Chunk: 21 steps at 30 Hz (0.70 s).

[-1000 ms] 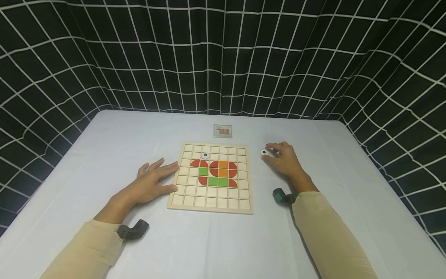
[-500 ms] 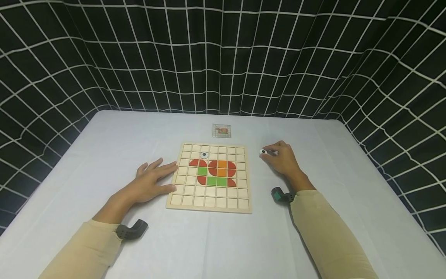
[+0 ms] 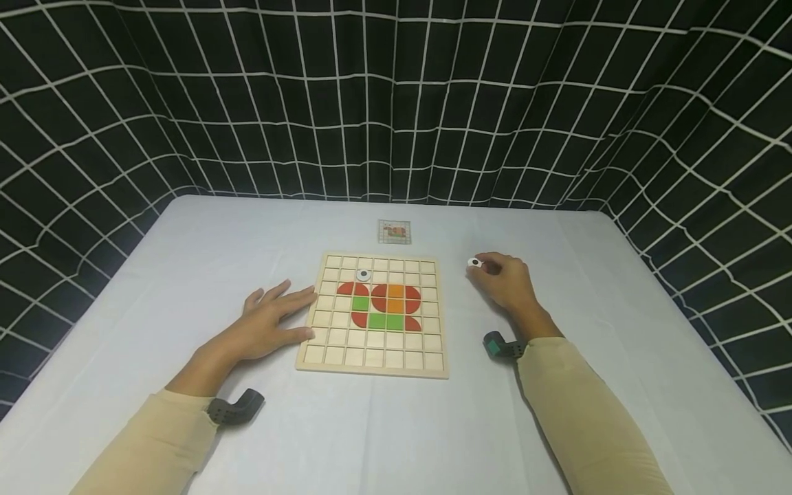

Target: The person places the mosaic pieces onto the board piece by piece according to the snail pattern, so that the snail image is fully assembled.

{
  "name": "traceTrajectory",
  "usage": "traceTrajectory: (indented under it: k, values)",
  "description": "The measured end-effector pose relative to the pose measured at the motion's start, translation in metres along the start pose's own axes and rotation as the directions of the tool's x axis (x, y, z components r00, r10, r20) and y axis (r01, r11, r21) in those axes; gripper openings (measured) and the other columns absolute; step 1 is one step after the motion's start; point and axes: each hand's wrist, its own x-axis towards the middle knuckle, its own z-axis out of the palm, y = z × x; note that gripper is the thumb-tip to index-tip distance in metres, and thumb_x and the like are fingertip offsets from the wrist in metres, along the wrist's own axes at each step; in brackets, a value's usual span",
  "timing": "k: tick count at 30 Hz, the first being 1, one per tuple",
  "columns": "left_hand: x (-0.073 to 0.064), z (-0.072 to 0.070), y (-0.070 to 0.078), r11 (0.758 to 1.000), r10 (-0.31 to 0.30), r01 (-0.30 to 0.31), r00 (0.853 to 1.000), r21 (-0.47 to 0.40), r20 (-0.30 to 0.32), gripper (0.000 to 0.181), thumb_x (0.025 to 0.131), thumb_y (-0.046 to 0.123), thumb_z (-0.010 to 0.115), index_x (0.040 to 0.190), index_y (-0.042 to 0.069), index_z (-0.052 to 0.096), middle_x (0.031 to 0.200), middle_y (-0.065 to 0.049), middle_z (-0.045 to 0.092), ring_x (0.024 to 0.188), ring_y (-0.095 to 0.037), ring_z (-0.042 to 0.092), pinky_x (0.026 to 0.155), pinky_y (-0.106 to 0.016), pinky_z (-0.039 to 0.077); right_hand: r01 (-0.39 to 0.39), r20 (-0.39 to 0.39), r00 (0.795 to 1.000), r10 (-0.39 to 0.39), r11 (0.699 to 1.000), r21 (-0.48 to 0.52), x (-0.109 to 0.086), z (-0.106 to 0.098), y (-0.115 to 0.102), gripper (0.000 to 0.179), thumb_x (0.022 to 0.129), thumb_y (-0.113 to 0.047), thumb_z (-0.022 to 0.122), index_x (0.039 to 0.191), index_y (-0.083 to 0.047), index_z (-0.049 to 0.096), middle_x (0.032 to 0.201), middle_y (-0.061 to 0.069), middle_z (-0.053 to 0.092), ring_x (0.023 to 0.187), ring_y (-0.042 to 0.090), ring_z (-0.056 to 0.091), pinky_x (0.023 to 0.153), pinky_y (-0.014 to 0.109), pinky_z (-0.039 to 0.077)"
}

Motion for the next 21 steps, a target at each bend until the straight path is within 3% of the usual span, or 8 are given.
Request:
traceTrajectory:
  k: [8,12,21]
  values:
    - [0.001,0.0,0.001,1.0,0.0,0.0,1.0,-0.01,0.001,0.071,0.086,0.049,0.068,0.145,0.015,0.047,0.15,-0.003,0.039,0.143,-0.038,0.011,0.109,-0.06,-0.004,0.045,-0.077,0.996,-0.041,0.998,0.043,0.002,-0.003,-0.009,0.033,0.088,-0.025,0.071,0.114,-0.004,0.069,0.086,0.007,0.064,0.084,0.025,0.052,0.073,0.038,0.043]
    - [0.002,0.0,0.0,1.0,0.007,-0.007,1.0,-0.008,-0.001,0.07,0.086,0.048,0.068,0.144,0.015,0.047,0.15,-0.002,0.039,0.143,-0.037,0.011,0.109,-0.059,-0.005,0.099,-0.122,0.988,-0.09,0.992,0.075,0.003,-0.008,-0.017,0.033,0.087,-0.024,0.073,0.111,-0.002,0.07,0.084,0.008,0.064,0.086,0.027,0.053,0.077,0.039,0.042]
    - [0.001,-0.001,0.0,1.0,-0.008,0.008,1.0,-0.008,0.009,0.071,0.086,0.049,0.068,0.145,0.016,0.047,0.15,0.0,0.038,0.143,-0.036,0.01,0.109,-0.059,-0.006,0.247,-0.146,0.963,-0.227,0.959,0.14,0.008,-0.009,-0.048,0.03,0.085,-0.021,0.074,0.109,-0.002,0.071,0.08,0.006,0.062,0.087,0.027,0.057,0.085,0.039,0.046]
